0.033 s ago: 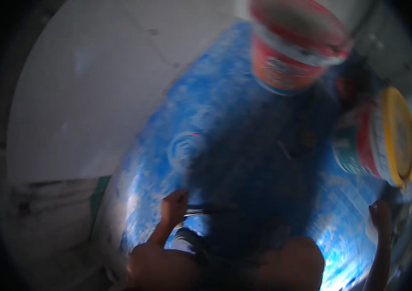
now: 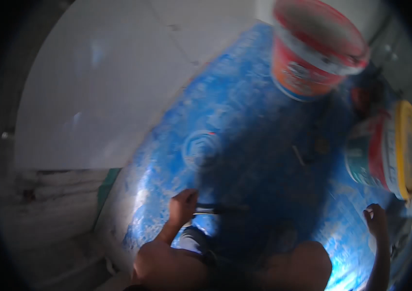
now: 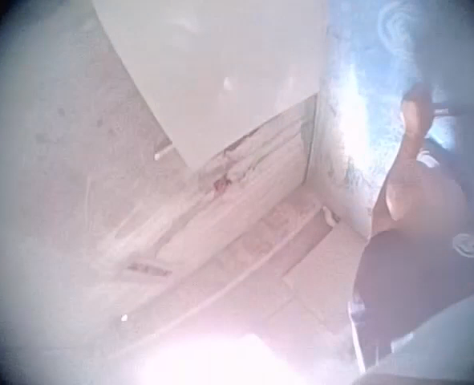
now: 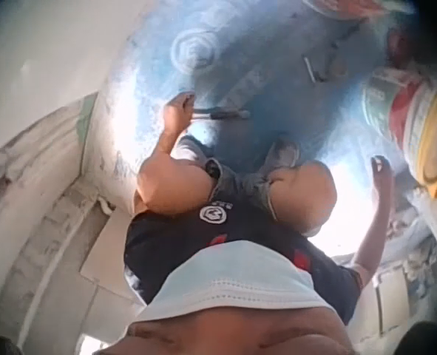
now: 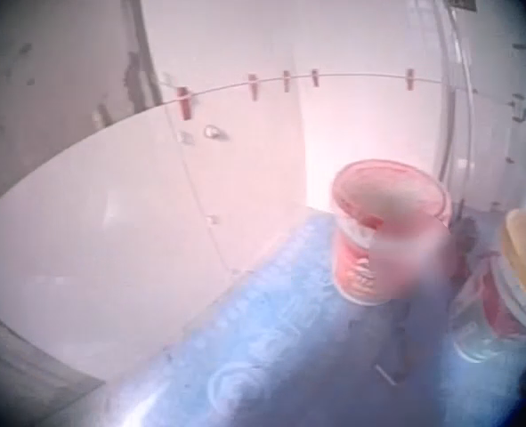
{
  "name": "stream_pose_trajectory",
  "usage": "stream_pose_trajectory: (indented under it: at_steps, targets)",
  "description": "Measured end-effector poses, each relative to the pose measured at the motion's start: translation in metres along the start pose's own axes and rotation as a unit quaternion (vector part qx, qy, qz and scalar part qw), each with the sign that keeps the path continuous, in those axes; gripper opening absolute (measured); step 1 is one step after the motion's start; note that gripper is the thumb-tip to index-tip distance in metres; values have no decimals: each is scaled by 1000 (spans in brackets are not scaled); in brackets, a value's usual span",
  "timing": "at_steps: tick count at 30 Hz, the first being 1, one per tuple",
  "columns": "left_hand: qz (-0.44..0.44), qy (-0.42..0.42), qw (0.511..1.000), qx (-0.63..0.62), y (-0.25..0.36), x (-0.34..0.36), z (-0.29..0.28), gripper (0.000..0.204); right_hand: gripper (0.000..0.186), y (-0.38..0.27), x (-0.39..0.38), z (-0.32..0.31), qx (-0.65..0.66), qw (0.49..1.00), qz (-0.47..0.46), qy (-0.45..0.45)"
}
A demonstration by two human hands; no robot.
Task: The person installs tiles onto a wall by using a rubber mallet to tap them into place, inserting plastic spacers and wedges into the grout lines, and applying mortar with a trowel.
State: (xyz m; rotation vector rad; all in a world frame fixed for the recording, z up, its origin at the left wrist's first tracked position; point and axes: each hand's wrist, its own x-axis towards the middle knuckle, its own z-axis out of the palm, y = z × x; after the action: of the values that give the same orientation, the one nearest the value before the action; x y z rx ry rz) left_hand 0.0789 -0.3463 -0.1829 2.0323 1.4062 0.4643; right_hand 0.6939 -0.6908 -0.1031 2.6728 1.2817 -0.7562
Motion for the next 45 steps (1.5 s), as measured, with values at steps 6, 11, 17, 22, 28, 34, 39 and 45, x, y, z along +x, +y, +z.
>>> stream_pose_trajectory:
  at_steps: [6, 11, 17, 22, 28, 34, 39, 45]
  targets:
    - [-96, 240, 966, -9, -68, -35, -86, 10, 36, -382, 62, 40, -136, 856, -399, -299]
    - [-60, 440, 855, 267, -156, -64, -226, 52, 40, -544, 48, 119, -236, 743, -507, -368]
    - [1, 521, 735, 435, -182, -35, -337, 96, 50, -549, 21, 238, -208, 792, -454, -351]
    - [-21, 595, 692, 408, -232, -12, -339, 121, 48, -548, 1, 218, -81, 835, -331, -432]
    - [-111, 575, 697, 413, -257, -14, -340, 141, 54, -600, -32, 206, -9, 830, -336, -445]
    - [-101, 577, 705, 400, -253, 11, -337, 150, 51, -706, -50, 224, 75, 802, -448, -387]
    - [-107, 578, 664, 462, -286, 6, -347, 160, 47, -796, -75, 236, 94, 787, -534, -296]
    - [-171, 553, 728, 367, -254, 25, -339, 163, 47, -862, -88, 224, 103, 770, -539, -326]
